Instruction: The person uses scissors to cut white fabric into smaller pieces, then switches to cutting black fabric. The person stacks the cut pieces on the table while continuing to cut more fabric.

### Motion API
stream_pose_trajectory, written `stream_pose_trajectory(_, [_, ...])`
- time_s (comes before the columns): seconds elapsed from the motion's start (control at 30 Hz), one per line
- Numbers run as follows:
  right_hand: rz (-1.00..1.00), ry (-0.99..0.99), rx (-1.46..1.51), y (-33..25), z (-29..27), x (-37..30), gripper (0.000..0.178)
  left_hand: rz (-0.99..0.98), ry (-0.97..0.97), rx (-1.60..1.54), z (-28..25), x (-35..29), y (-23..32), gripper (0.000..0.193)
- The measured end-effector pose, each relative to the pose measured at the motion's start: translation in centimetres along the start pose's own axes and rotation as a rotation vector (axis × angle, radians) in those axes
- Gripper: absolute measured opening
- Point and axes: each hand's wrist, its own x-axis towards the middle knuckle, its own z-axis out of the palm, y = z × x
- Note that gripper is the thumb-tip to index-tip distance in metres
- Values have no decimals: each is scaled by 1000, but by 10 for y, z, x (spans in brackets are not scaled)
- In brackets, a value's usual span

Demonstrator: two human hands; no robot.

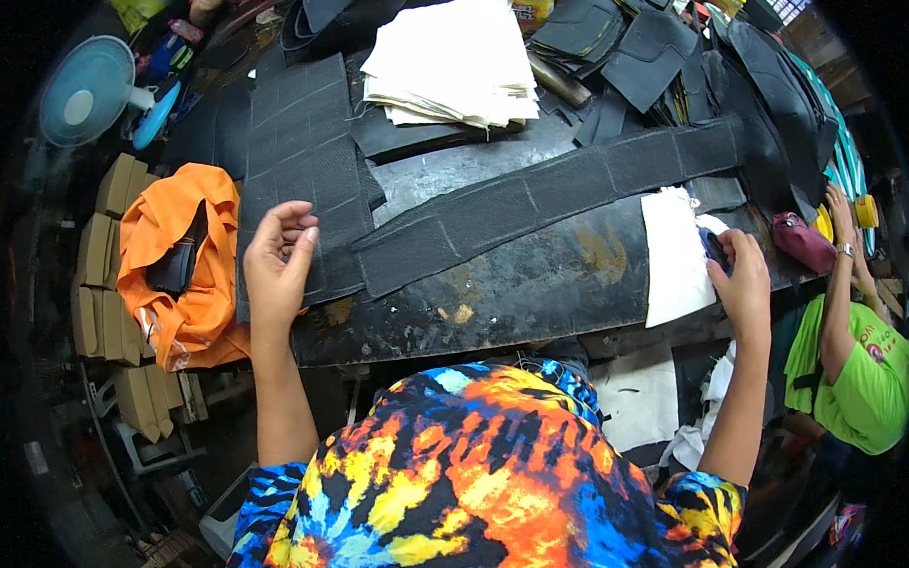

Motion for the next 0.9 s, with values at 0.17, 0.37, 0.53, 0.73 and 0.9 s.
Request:
stream_pose_trajectory(0.17, [21, -74, -25, -7, 4, -5, 40, -40, -32, 124, 15, -13, 8, 39])
stream_pose_trajectory(0.37, [99, -218, 76, -8, -3, -3, 36, 35, -247, 388, 37, -7, 4, 45])
stream_pose_trajectory(0.53, [83, -273, -122, 5, -32, -15, 27, -67, -157, 18, 40, -3, -10, 42])
stream_pose_trajectory(0.73, [383, -425, 361, -18, -61, -62, 22, -324, 212, -953, 60, -49, 2, 69])
stream_pose_trajectory(0.9, [237, -651, 782, -97, -14, -79, 37, -306, 82, -1125, 99, -86, 25, 61])
